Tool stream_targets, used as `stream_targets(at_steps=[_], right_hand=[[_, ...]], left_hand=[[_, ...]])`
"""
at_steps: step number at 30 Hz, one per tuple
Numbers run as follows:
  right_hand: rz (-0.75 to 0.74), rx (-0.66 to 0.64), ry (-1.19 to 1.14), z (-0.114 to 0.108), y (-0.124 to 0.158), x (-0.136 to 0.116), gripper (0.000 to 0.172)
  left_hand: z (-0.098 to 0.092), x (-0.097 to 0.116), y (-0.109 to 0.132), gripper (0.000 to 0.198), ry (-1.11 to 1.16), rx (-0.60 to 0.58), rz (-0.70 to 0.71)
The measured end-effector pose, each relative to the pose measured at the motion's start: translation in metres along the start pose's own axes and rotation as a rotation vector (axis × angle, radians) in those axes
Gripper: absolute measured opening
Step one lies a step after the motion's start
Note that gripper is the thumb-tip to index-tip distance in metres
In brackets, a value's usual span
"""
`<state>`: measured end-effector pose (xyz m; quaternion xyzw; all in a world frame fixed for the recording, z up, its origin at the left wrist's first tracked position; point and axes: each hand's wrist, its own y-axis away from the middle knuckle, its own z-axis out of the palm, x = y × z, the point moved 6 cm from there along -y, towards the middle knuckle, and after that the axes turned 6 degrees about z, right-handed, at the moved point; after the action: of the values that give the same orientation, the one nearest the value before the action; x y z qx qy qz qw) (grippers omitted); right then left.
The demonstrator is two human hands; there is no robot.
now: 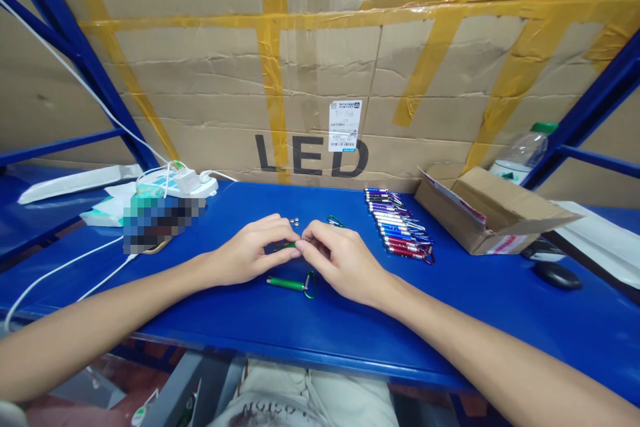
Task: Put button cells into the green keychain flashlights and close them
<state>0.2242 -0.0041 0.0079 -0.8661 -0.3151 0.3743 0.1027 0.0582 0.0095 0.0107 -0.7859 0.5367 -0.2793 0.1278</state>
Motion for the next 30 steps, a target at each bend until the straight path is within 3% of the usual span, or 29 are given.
stream_targets(at_steps=[30], right_hand=[[0.003,-0.046,0.010,0.0031,0.0002,0.0029,0.027]], left_hand=[[0.0035,-0.0002,0.0003,0.025,-0.018,-0.054,0.005]])
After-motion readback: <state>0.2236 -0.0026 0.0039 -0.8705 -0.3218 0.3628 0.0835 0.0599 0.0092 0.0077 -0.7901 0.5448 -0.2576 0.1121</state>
